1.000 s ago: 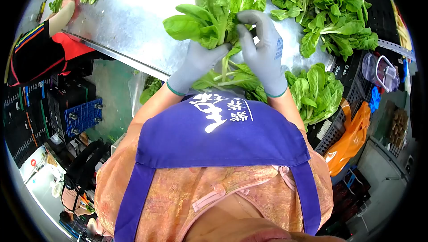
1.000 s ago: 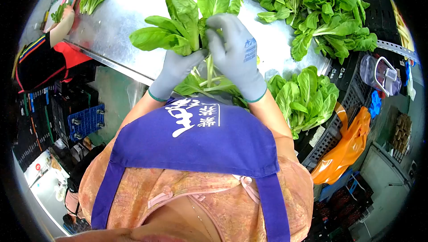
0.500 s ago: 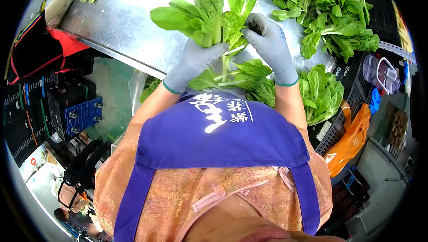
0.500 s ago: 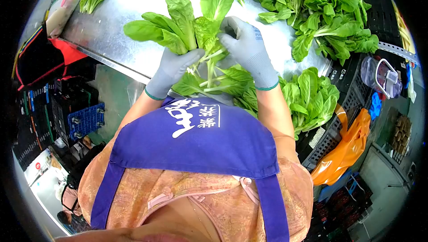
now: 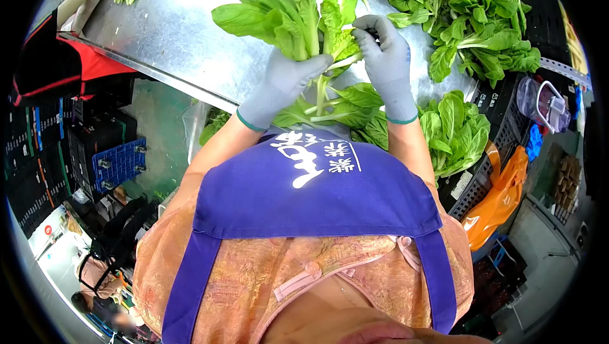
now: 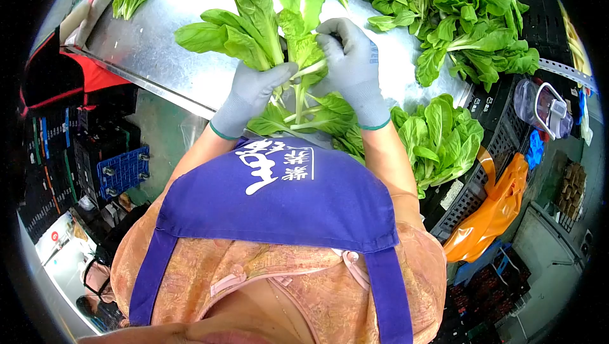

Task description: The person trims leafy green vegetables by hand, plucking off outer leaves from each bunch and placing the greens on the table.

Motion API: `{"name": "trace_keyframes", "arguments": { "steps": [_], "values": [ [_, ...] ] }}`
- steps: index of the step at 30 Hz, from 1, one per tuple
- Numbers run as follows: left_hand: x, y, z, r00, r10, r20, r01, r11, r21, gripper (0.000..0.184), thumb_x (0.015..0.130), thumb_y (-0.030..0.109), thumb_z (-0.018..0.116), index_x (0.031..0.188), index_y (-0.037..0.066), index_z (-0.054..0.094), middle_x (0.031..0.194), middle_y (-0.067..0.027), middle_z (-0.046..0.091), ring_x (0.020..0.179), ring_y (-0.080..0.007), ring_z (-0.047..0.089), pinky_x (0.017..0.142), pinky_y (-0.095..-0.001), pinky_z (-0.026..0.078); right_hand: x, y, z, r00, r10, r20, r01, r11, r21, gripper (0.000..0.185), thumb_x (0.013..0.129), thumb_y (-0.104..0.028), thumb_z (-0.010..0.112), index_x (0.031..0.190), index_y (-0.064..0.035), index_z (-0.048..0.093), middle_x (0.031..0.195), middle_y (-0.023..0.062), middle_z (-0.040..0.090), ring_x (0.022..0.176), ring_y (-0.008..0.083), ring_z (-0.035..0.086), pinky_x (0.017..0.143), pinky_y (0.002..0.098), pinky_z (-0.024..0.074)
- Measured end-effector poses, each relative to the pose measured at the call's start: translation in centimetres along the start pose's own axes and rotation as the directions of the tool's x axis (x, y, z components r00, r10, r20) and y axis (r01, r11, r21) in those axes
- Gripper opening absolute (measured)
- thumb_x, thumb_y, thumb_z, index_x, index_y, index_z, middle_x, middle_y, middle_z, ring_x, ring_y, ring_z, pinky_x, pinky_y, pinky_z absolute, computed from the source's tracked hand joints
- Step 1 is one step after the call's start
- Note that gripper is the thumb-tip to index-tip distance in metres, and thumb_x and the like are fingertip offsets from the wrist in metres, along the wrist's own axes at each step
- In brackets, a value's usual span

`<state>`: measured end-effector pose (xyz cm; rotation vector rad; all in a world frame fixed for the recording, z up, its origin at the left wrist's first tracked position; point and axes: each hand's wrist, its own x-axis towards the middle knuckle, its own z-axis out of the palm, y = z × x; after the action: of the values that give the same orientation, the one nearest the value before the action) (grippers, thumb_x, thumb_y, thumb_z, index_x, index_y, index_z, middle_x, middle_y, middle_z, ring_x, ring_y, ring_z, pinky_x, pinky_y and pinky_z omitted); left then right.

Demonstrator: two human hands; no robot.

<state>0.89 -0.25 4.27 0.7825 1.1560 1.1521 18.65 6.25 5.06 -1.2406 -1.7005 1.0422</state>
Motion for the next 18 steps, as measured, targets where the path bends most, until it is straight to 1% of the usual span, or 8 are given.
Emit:
{"name": "trace_keyframes", "arguments": {
  "steps": [3,5,7,10,11,13,14,18],
  "values": [
    [-0.1,1.9,0.6,1.000,0.008,-0.007,-0.008,1.000,0.030,0.033,0.081,0.005,0.073,0.111,-0.003,0.060,0.098,-0.0081,0.067,0.080,-0.0133,0.065,0.071,-0.0277,0.054,0.3,0.8,0.2,0.990,-0.092,-0.111,0.091,0.996,-0.013,0.012,0.089,-0.005,0.063,0.100,-0.0011,0.064,0.086,0.0069,0.067,0.073,0.0134,0.060,0.070,0.0279,0.0499],
    [0.1,0.4,-0.3,0.997,0.077,0.012,-0.077,0.994,0.075,0.032,0.081,0.004,0.073,0.110,-0.003,0.060,0.096,-0.0083,0.067,0.079,-0.0135,0.065,0.072,-0.0276,0.055,1.6,1.7,-1.0,0.943,-0.109,-0.314,0.143,0.986,0.089,0.012,0.090,-0.005,0.064,0.102,-0.0023,0.065,0.084,0.0020,0.065,0.070,0.0105,0.057,0.065,0.0245,0.0479],
    [0.2,0.1,-0.9,0.995,0.098,0.028,-0.100,0.991,0.094,0.032,0.081,0.004,0.073,0.110,-0.003,0.060,0.095,-0.0083,0.067,0.079,-0.0136,0.065,0.072,-0.0275,0.055,2.5,0.0,-3.2,0.922,0.125,-0.366,0.031,0.919,0.392,0.014,0.092,-0.004,0.061,0.105,-0.0025,0.066,0.085,0.0011,0.064,0.070,0.0067,0.055,0.063,0.0210,0.0457],
    [-0.3,0.6,-1.3,0.993,0.073,0.089,-0.083,0.990,0.111,0.034,0.082,0.003,0.072,0.112,-0.003,0.060,0.094,-0.0077,0.067,0.079,-0.0124,0.064,0.072,-0.0265,0.053,1.9,-2.8,-4.4,0.984,0.008,-0.175,0.042,0.960,0.276,0.018,0.092,-0.001,0.058,0.108,-0.0036,0.067,0.087,0.0011,0.065,0.071,0.0044,0.056,0.061,0.0194,0.0453],
    [-0.3,0.9,-1.3,0.993,0.053,0.104,-0.065,0.991,0.114,0.034,0.082,0.003,0.072,0.113,-0.002,0.060,0.095,-0.0074,0.067,0.079,-0.0119,0.064,0.072,-0.0260,0.053,1.7,-3.1,-4.2,0.996,-0.059,-0.072,0.074,0.970,0.231,0.022,0.091,0.001,0.058,0.110,-0.0035,0.068,0.089,0.0020,0.065,0.076,0.0077,0.060,0.066,0.0229,0.0484],
    [-0.2,1.4,-1.2,0.991,0.018,0.133,-0.034,0.992,0.122,0.034,0.082,0.003,0.071,0.114,-0.002,0.060,0.096,-0.0069,0.067,0.080,-0.0110,0.063,0.072,-0.0250,0.052,2.2,-2.9,-3.9,0.943,-0.305,0.133,0.308,0.951,-0.005,0.027,0.091,0.003,0.059,0.116,-0.0018,0.066,0.100,0.0027,0.064,0.077,0.0066,0.057,0.066,0.0196,0.0460],
    [-0.2,1.4,-1.2,0.989,0.024,0.145,-0.042,0.992,0.123,0.034,0.082,0.004,0.071,0.115,-0.002,0.060,0.096,-0.0065,0.067,0.081,-0.0109,0.063,0.073,-0.0252,0.051,2.6,-2.9,-3.9,0.926,-0.288,0.243,0.312,0.947,-0.069,0.029,0.088,-0.002,0.062,0.117,-0.0023,0.066,0.107,0.0014,0.062,0.081,0.0079,0.057,0.070,0.0218,0.0473],
    [-0.2,1.5,-1.6,0.980,0.041,0.195,-0.073,0.985,0.159,0.033,0.082,0.006,0.071,0.113,-0.001,0.062,0.100,-0.0053,0.066,0.088,-0.0116,0.061,0.079,-0.0271,0.050,2.6,-3.1,-3.2,0.909,-0.124,0.397,0.092,0.991,0.098,0.029,0.085,-0.011,0.069,0.113,-0.0031,0.066,0.103,0.0017,0.063,0.079,0.0100,0.057,0.071,0.0262,0.0486]
  ]
}}
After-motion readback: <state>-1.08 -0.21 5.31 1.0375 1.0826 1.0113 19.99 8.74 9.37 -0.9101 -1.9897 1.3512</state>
